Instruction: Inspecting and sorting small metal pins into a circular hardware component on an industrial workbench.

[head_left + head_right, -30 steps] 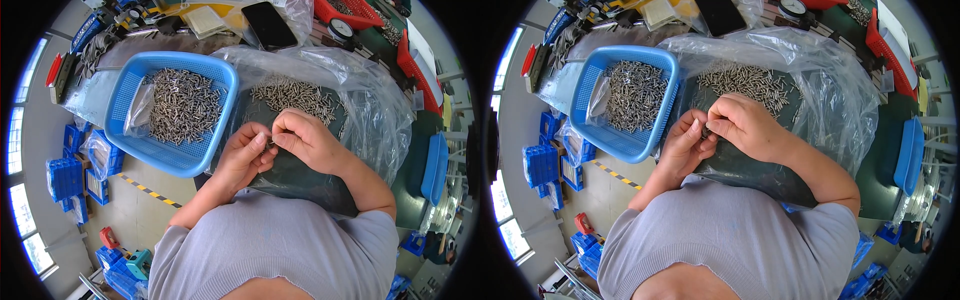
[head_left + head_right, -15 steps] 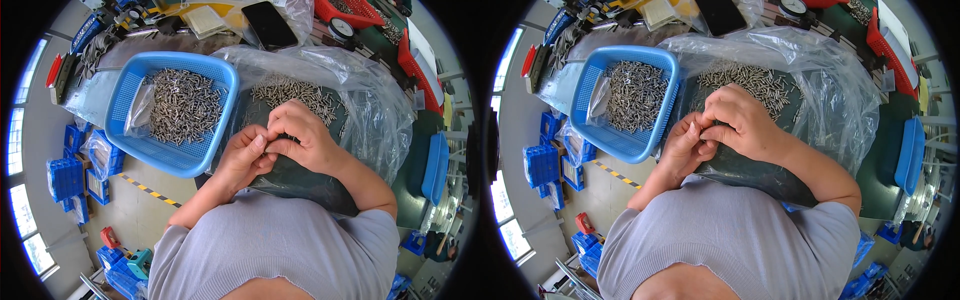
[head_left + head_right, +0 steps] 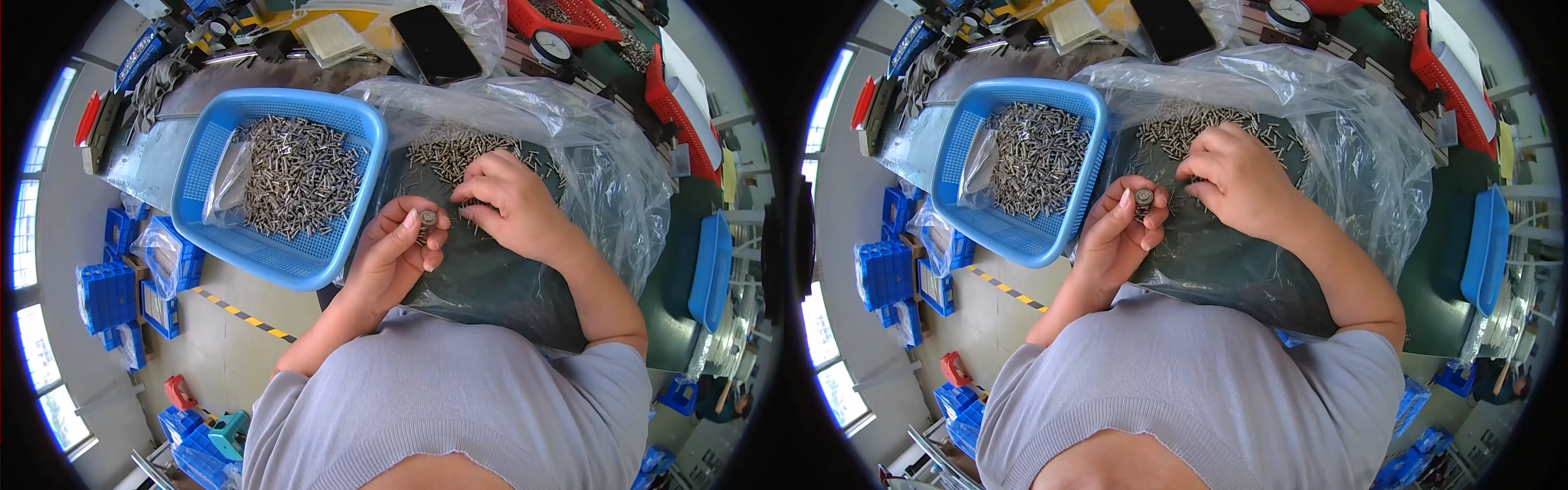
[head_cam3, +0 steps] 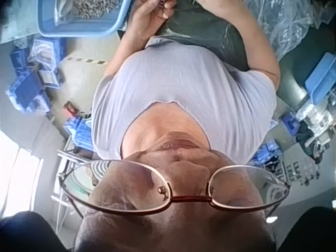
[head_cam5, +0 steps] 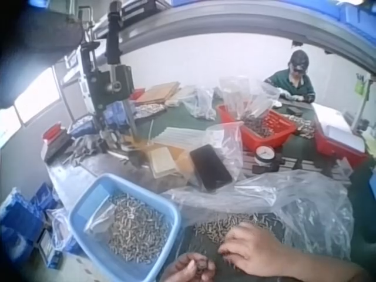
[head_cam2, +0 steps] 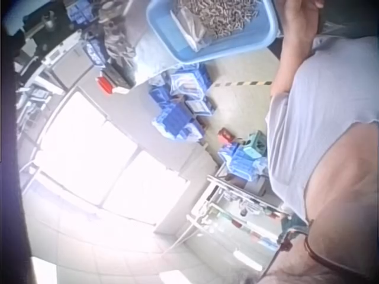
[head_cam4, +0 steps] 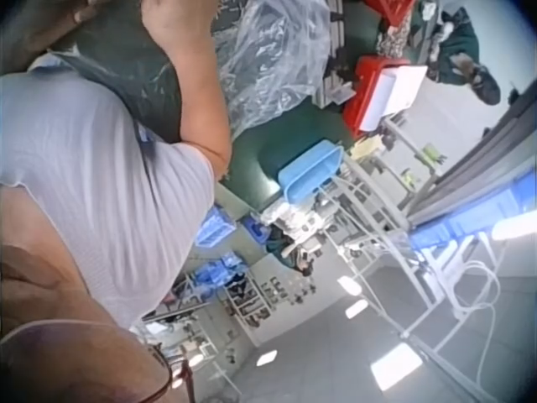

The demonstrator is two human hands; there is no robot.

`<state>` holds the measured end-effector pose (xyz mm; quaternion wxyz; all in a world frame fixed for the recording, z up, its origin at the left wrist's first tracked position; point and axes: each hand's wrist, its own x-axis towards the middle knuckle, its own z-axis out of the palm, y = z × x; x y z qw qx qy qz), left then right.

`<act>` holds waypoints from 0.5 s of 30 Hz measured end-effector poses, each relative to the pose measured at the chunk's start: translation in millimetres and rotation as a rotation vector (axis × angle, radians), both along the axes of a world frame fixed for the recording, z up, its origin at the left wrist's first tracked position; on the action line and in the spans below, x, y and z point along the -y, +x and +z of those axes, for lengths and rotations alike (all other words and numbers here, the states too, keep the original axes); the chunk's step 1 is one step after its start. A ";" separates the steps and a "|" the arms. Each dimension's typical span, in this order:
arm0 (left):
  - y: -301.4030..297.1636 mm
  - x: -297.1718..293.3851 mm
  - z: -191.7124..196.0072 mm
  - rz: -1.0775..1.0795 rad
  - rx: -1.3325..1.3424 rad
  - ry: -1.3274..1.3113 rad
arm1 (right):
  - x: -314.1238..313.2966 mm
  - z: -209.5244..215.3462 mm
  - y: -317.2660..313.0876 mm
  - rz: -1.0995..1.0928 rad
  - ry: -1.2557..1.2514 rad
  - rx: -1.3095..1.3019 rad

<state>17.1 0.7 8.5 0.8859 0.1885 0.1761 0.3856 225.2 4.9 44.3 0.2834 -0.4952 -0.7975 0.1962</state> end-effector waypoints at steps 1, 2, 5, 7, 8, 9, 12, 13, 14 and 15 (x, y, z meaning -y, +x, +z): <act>0.1 0.0 0.0 -0.002 -0.001 -0.001 | 0.2 -3.1 -0.9 0.011 0.036 0.031; 0.2 0.1 0.0 -0.002 0.001 -0.001 | 0.3 -4.8 -1.7 0.023 0.071 0.061; 0.0 0.0 0.8 -0.006 -0.002 0.001 | 1.4 -2.8 -5.3 0.017 0.118 0.133; -0.1 -0.2 1.0 -0.010 -0.006 0.004 | 3.3 -3.3 -7.8 0.010 0.126 0.147; 0.2 -0.2 0.9 -0.012 -0.009 0.012 | 4.1 -3.6 -8.9 0.003 0.135 0.162; 0.5 -0.2 1.0 -0.013 -0.013 0.021 | 4.6 -4.5 -9.8 0.004 0.136 0.162; 0.6 0.2 1.7 -0.020 -0.011 0.016 | 4.6 -8.8 -11.5 -0.009 0.143 0.167; 0.4 0.2 2.0 -0.019 -0.010 0.016 | 4.6 -10.0 -11.5 -0.006 0.145 0.171; 0.1 0.2 2.4 -0.028 -0.012 0.010 | 4.6 -10.5 -11.6 -0.004 0.148 0.175; -0.2 0.3 2.5 -0.038 -0.014 0.003 | 4.1 -9.6 -11.5 -0.003 0.148 0.176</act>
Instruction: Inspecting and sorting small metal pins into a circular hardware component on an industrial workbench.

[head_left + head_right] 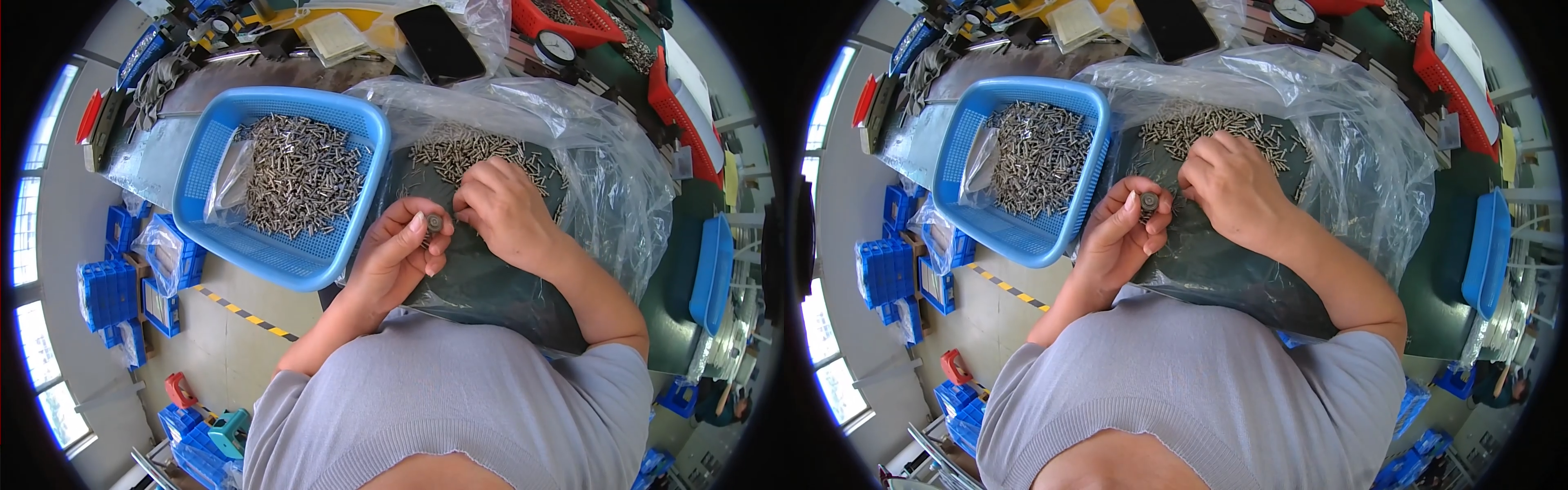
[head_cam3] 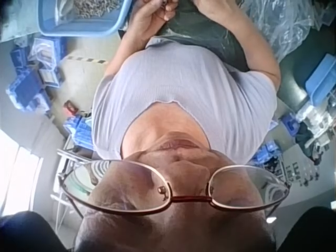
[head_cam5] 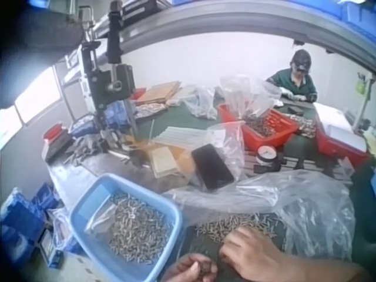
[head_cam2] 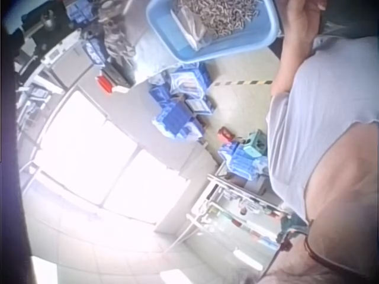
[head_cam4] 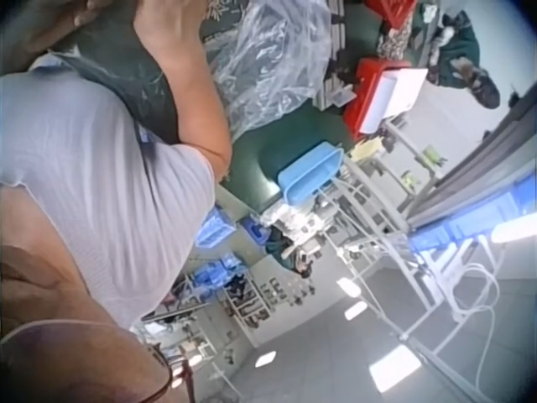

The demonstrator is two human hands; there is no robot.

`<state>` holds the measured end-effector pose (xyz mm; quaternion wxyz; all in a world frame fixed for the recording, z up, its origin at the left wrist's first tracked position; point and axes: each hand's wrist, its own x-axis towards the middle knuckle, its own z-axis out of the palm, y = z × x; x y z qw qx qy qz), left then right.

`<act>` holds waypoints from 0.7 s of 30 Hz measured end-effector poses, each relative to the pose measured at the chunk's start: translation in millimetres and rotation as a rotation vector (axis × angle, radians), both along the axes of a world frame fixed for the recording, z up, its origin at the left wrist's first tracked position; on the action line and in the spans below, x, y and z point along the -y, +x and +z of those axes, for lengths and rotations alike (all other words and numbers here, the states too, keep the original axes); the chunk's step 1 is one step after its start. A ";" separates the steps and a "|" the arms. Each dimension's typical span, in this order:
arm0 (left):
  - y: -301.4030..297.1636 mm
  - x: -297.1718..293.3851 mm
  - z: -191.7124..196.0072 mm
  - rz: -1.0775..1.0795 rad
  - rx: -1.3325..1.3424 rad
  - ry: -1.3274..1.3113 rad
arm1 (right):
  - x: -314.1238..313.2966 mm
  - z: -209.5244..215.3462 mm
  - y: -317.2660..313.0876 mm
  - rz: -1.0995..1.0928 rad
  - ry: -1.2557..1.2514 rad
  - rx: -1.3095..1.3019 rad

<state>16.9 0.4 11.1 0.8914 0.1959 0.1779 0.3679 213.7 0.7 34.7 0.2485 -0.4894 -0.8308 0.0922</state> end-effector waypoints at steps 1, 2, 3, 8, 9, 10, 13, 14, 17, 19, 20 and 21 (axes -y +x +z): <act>-0.6 0.2 -0.2 0.003 0.001 0.001 | -1.1 2.1 0.0 0.001 0.006 -0.042; -1.4 0.5 -0.7 -0.005 -0.010 -0.005 | -1.9 4.5 0.1 0.003 0.013 -0.083; -2.1 0.6 -0.9 -0.013 -0.021 -0.012 | -2.2 7.0 0.8 0.005 0.013 -0.083; -1.7 0.3 2.4 -0.046 -0.043 -0.012 | 2.1 19.1 -0.7 0.058 -0.412 -0.614; -1.2 0.4 2.7 -0.049 -0.053 -0.004 | 2.6 18.4 -1.2 0.056 -0.412 -0.613; -1.1 0.6 3.1 -0.050 -0.053 -0.005 | 3.0 16.9 -1.9 0.094 -0.445 -0.610; -0.9 0.7 3.5 -0.050 -0.088 -0.010 | 4.2 16.3 -4.1 0.125 -0.488 -0.618; -0.8 0.2 3.4 -0.058 -0.088 -0.005 | 4.6 16.6 -4.8 0.118 -0.495 -0.629; -0.6 -0.1 3.6 -0.066 -0.088 -0.001 | 5.9 16.8 -6.5 0.119 -0.448 -0.640; -0.5 -0.1 3.5 -0.067 -0.088 -0.002 | 5.9 19.4 -7.5 0.126 -0.380 -0.587; -0.5 0.1 3.1 -0.064 -0.078 -0.001 | 6.0 20.4 -7.8 0.132 -0.312 -0.534; -0.6 0.2 2.8 -0.061 -0.068 0.001 | 6.6 20.7 -8.3 0.132 -0.312 -0.534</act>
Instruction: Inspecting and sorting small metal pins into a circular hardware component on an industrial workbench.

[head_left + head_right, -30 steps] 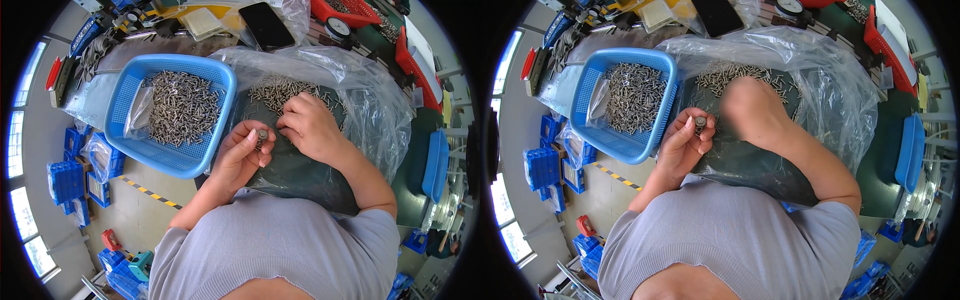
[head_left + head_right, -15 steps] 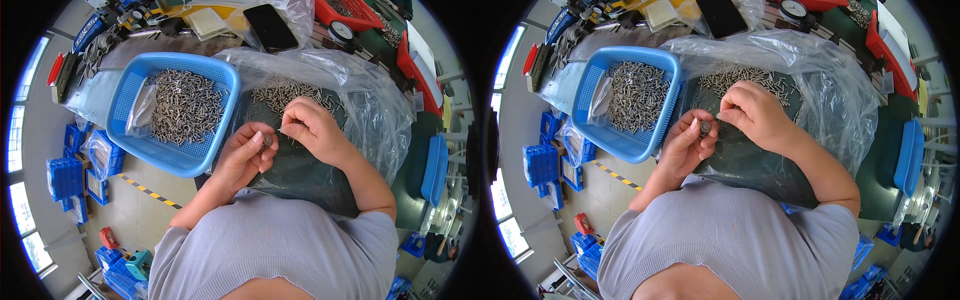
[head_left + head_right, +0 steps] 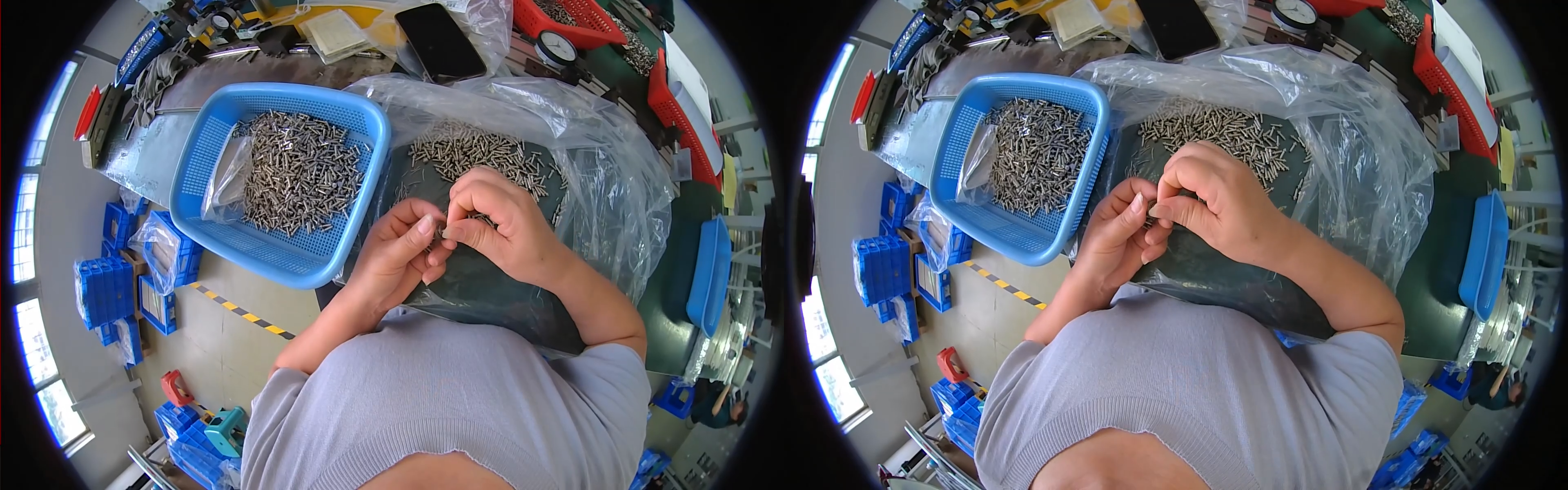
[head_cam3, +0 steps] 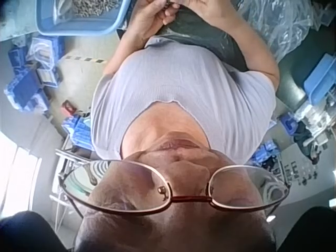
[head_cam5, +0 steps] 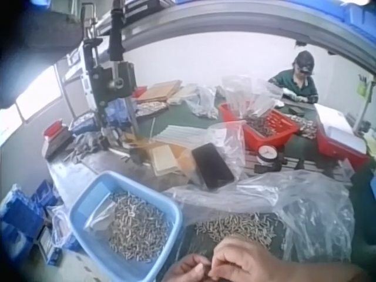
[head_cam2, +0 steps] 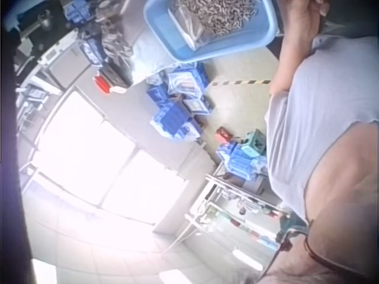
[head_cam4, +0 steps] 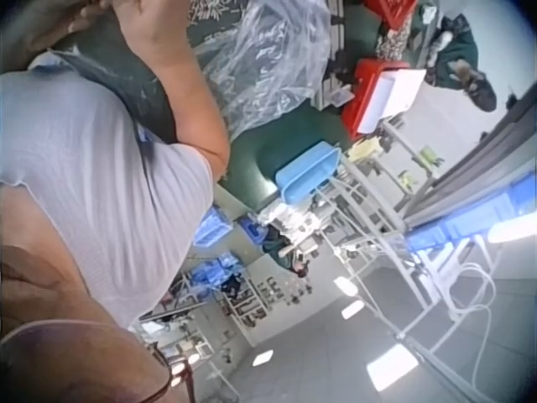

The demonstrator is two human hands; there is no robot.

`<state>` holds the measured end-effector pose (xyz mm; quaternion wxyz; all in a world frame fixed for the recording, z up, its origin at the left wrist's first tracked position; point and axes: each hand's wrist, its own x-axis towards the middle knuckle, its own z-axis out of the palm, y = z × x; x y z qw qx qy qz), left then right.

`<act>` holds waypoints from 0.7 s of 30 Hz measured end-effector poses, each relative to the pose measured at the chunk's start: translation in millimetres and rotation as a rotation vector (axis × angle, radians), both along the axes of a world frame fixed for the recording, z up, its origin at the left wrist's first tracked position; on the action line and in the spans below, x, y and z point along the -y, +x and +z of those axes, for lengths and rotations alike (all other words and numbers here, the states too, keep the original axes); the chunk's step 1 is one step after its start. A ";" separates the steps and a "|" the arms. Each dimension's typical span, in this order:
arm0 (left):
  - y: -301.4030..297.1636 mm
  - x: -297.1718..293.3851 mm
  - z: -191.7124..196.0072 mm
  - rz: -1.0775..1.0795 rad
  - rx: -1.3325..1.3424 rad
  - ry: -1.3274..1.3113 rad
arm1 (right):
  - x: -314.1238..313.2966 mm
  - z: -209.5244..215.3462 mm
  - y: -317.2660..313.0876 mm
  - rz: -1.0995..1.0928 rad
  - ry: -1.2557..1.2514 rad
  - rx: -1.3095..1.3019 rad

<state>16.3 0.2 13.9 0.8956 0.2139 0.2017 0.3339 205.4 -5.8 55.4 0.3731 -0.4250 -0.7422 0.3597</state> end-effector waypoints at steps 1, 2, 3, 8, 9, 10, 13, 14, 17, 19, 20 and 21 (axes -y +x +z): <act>-0.2 0.2 -0.1 0.001 0.000 -0.001 | 0.6 0.2 -0.5 -0.009 0.049 0.017; -0.4 0.3 -0.2 0.001 0.005 -0.005 | 0.9 0.2 -0.8 -0.019 0.098 0.033; -0.7 0.4 -0.4 0.001 0.010 -0.010 | 0.6 -0.6 -0.6 -0.018 0.098 0.033; -1.7 0.5 -1.5 -0.008 0.008 -0.012 | 0.8 -2.0 -0.5 -0.005 0.025 -0.032; -1.6 0.4 -1.3 -0.007 0.007 -0.011 | 0.5 -2.2 -0.8 -0.006 0.024 -0.032; -1.6 0.3 -0.9 -0.006 0.007 -0.012 | 0.3 -2.3 -1.2 -0.011 0.021 -0.033; -1.5 -0.8 -0.1 -0.010 0.014 -0.018 | -0.9 -2.8 -1.3 -0.017 0.031 -0.026; -1.3 -1.2 -0.1 -0.011 0.019 -0.020 | -1.6 -3.1 -1.0 -0.018 0.044 -0.018; 0.1 -1.9 0.2 -0.008 0.020 -0.018 | -1.8 -4.0 0.2 -0.016 0.070 0.013; 0.2 -2.3 1.1 -0.006 0.017 -0.007 | -3.6 -6.7 -4.4 -0.041 0.110 -0.009; -0.6 -1.9 1.9 -0.020 -0.003 -0.005 | -4.3 -7.8 -6.1 -0.065 0.146 -0.031; -1.2 -1.2 2.6 -0.032 -0.023 0.000 | -4.2 -7.6 -5.6 -0.065 0.158 -0.028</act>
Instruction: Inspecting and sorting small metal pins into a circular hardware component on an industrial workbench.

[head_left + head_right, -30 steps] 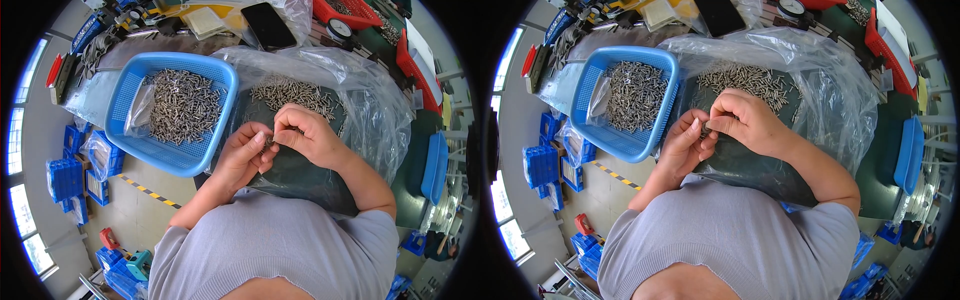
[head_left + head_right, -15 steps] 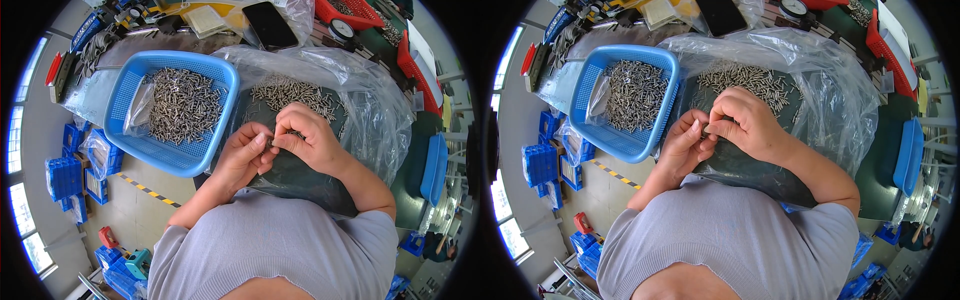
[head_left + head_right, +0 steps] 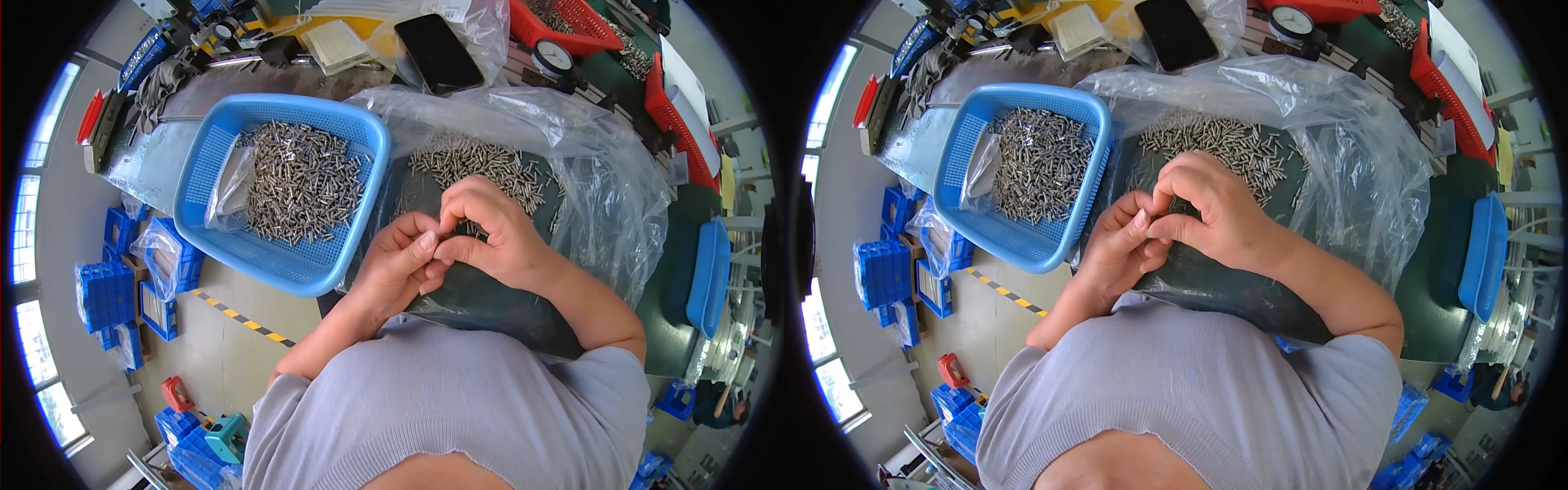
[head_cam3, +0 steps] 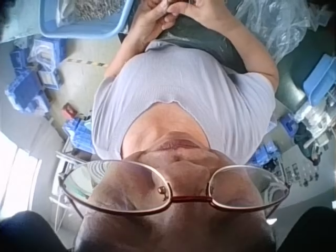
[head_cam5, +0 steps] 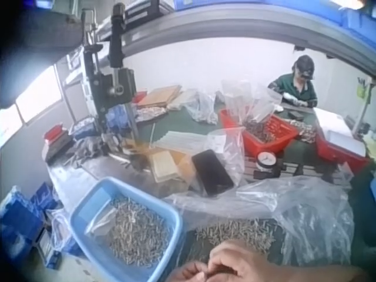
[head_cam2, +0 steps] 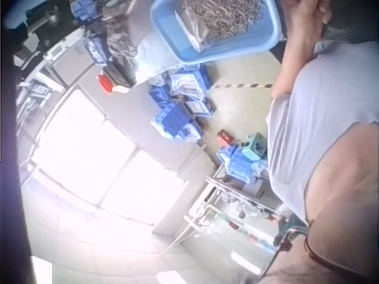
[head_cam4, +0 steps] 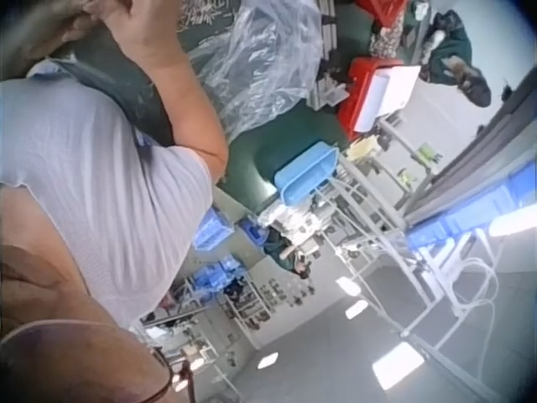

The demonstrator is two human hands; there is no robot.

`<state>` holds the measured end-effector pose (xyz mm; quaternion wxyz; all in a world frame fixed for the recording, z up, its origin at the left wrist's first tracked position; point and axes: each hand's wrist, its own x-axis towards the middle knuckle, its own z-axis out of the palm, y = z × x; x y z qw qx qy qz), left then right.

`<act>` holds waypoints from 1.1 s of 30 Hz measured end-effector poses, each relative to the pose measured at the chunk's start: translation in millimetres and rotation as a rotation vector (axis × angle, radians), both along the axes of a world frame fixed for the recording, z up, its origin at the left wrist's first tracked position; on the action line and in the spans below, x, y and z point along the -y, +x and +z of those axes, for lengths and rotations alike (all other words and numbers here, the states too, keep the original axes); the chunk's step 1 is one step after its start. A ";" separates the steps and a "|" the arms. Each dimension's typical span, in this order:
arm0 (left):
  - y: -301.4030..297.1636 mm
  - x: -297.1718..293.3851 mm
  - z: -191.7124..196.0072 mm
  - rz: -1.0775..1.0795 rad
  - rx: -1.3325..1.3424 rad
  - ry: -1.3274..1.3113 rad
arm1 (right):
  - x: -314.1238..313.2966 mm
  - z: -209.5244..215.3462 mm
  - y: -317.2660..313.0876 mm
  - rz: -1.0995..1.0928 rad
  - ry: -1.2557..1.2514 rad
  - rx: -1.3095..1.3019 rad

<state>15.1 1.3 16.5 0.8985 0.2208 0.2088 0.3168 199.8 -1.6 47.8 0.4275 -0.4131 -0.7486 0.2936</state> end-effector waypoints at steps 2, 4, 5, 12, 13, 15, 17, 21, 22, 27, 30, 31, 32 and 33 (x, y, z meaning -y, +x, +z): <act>-1.0 -0.3 -3.1 -0.030 0.013 0.005 | -2.6 2.3 2.7 0.103 -0.072 0.017; -1.8 0.9 -1.9 -0.055 0.017 0.022 | 1.4 1.8 1.1 0.108 0.025 0.032; -2.2 1.3 -5.5 -0.070 0.027 0.013 | 3.1 1.2 0.2 0.094 0.067 0.034; 2.6 6.6 -4.7 0.025 0.002 0.060 | 5.4 2.1 2.7 0.002 0.118 0.068; 2.3 6.3 -5.6 0.023 0.003 0.067 | 5.4 2.6 2.6 0.019 0.135 0.093; 1.6 6.4 -6.6 0.063 0.012 0.030 | 6.0 6.9 6.0 0.035 0.129 0.079; 0.5 6.3 -3.9 0.076 0.011 0.037 | 2.9 13.4 16.8 0.071 0.068 0.270; -0.6 7.5 -4.8 0.107 0.026 0.012 | 7.7 18.0 27.8 0.041 0.068 0.554; -0.9 6.7 -5.9 0.102 0.022 0.006 | 8.2 15.6 28.3 0.037 0.060 0.551; -0.5 3.1 -7.1 0.085 0.077 -0.001 | -2.6 -7.4 31.1 -0.014 0.093 0.543; -0.2 1.7 -5.6 0.080 0.086 0.014 | -9.3 -10.7 30.5 -0.064 0.159 0.522; -0.8 1.2 -7.2 0.080 0.093 0.027 | -12.0 -11.4 30.9 -0.077 0.153 0.520; -0.6 1.0 -8.0 0.078 0.089 0.019 | -13.3 -13.9 31.9 -0.078 0.144 0.517; -0.3 0.6 -8.2 0.080 0.089 0.024 | -14.2 -16.2 33.0 -0.089 0.155 0.504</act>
